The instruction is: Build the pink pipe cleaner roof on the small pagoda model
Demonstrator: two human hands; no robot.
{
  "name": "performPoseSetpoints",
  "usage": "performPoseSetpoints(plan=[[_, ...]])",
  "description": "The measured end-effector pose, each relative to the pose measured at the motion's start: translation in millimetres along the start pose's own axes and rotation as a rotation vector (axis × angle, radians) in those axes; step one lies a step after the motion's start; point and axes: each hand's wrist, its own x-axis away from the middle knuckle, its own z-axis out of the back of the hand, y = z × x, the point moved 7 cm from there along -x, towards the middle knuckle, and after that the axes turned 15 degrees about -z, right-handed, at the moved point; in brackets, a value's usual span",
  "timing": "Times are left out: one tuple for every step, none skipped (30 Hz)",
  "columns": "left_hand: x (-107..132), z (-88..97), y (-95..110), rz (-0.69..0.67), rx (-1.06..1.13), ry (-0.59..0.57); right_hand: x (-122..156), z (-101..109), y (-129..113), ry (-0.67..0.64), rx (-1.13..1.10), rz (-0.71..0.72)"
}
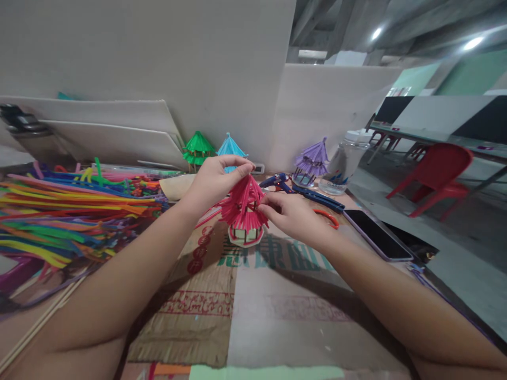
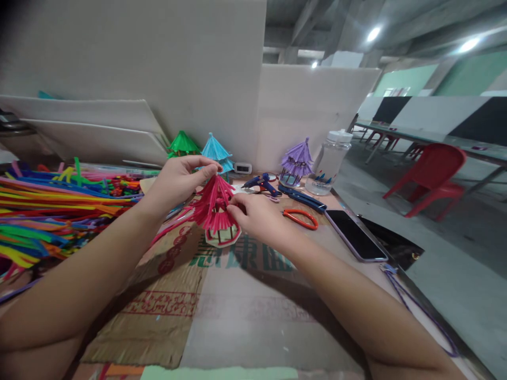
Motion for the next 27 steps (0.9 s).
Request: performPoseSetpoints(plan=[[0,-0.1,0,0.003,-0.001,-0.004,0,1,0,-0.001,-0.006,0.001],[0,-0.1,-1,0.005,-0.002,-0.008,0,3,1,0.002,-0.013,0.004],[0,0.0,-2,0.008,-0.004,-0.01,1,5,1,0.016,-0.02,0.011],[0,0.3,-3,0.008,-0.007,-0.012,1,9,2,0.043,-0.029,0.02],[0,0.5,-3,0.005,-0.011,-0.013,2,14,2,0.086,-0.043,0.033],[0,0.7,-4,0.001,-0.015,-0.014,3,18,3,0.136,-0.061,0.049],[-1,0.9,-5,-0.005,-0.017,-0.015,4,22,3,0.186,-0.079,0.075],[-1,0.8,-5,-0.01,-0.018,-0.019,6,25,2,0.231,-0.092,0.114],[-1,0.7,-5,-0.015,-0.018,-0.023,8,27,0,0.269,-0.095,0.166],[-1,0.4,-4,-0.017,-0.016,-0.028,10,27,-3,0.301,-0.083,0.227],[-1,0.2,-3,-0.019,-0.015,-0.034,13,26,-5,0.329,-0.061,0.287],[-1,0.0,-2,-0.02,-0.013,-0.04,15,24,-8,0.355,-0.033,0.339],[-1,0.0,0,-0.022,-0.012,-0.045,17,22,-10,0.377,-0.007,0.376],[0,0.1,2,-0.027,-0.009,-0.05,18,21,-11,0.393,0.013,0.399],[0,0.2,4,-0.035,-0.005,-0.056,19,20,-12,0.405,0.023,0.414],[0,0.1,5,-0.044,0.001,-0.065,20,20,-13,0.412,0.024,0.425],[0,0.0,6,-0.055,0.008,-0.074,21,21,-14,0.417,0.018,0.431],[0,-0.5,6,-0.067,0.018,-0.084,22,22,-15,0.418,0.004,0.433],[0,-1.2,6,-0.078,0.032,-0.096,23,24,-15,0.413,-0.017,0.427],[0,-2.3,5,-0.089,0.051,-0.108,23,27,-15,0.407,-0.045,0.409],[0,-3.6,4,-0.098,0.074,-0.121,22,29,-14,0.4,-0.077,0.378],[0,-5.1,3,-0.106,0.098,-0.133,20,32,-13,0.393,-0.107,0.332],[0,-6.7,2,-0.112,0.12,-0.146,19,34,-10,0.385,-0.135,0.278],[0,-8.1,0,-0.117,0.138,-0.156,17,36,-8,0.375,-0.159,0.226],[0,-9.0,0,-0.124,0.149,-0.163,15,37,-6,0.362,-0.176,0.182],[0,-9.6,-1,-0.13,0.155,-0.168,13,38,-4,0.342,-0.186,0.148],[-1,-9.9,-1,-0.134,0.154,-0.171,11,37,-3,0.319,-0.19,0.125]])
